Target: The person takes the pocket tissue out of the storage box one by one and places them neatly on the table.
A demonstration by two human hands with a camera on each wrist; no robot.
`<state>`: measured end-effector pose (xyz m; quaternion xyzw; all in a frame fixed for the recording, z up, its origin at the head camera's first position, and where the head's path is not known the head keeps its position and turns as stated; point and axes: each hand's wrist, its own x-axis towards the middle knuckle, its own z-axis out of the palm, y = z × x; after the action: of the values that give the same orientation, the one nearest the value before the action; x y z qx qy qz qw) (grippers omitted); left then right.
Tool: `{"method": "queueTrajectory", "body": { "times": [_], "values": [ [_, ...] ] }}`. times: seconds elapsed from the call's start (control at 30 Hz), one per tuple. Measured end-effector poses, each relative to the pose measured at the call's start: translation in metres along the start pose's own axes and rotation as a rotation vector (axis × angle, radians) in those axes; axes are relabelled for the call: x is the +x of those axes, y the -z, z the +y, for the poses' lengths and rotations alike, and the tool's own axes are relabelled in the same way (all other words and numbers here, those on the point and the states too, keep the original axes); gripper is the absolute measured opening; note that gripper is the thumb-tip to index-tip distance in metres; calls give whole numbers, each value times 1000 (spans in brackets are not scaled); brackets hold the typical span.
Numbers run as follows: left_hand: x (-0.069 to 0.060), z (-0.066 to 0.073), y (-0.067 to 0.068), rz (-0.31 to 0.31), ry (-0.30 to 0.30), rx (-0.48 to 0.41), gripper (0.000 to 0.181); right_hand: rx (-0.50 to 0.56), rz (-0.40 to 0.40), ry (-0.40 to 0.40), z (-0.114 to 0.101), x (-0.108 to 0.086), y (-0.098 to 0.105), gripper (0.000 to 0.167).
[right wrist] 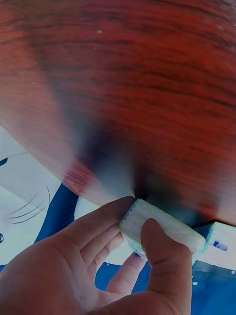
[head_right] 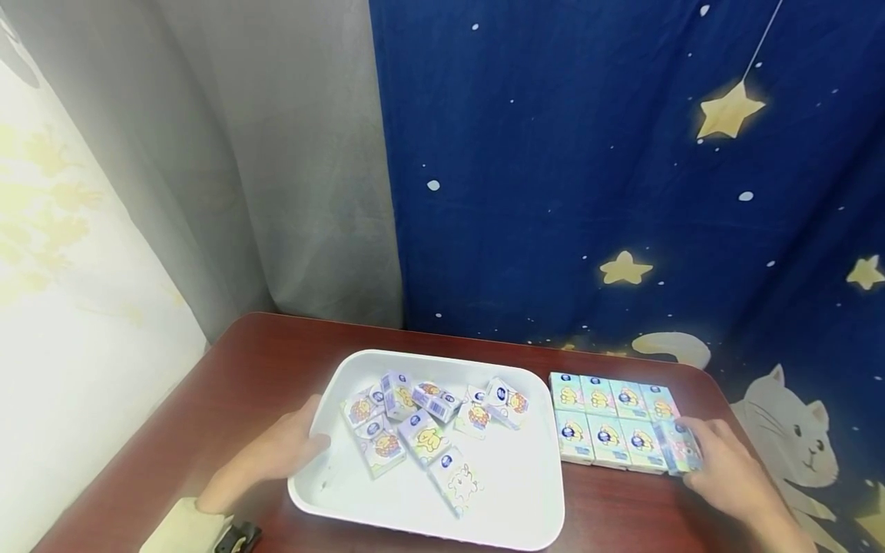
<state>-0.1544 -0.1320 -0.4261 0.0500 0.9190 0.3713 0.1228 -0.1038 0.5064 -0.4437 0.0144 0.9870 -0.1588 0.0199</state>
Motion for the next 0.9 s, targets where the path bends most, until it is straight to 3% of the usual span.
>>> {"method": "queueTrajectory", "body": {
  "times": [0.9],
  "values": [
    [0, 0, -1, -3, -1, -16, 55, -27, -1, -11, -1, -3, 0, 77]
  ]
}}
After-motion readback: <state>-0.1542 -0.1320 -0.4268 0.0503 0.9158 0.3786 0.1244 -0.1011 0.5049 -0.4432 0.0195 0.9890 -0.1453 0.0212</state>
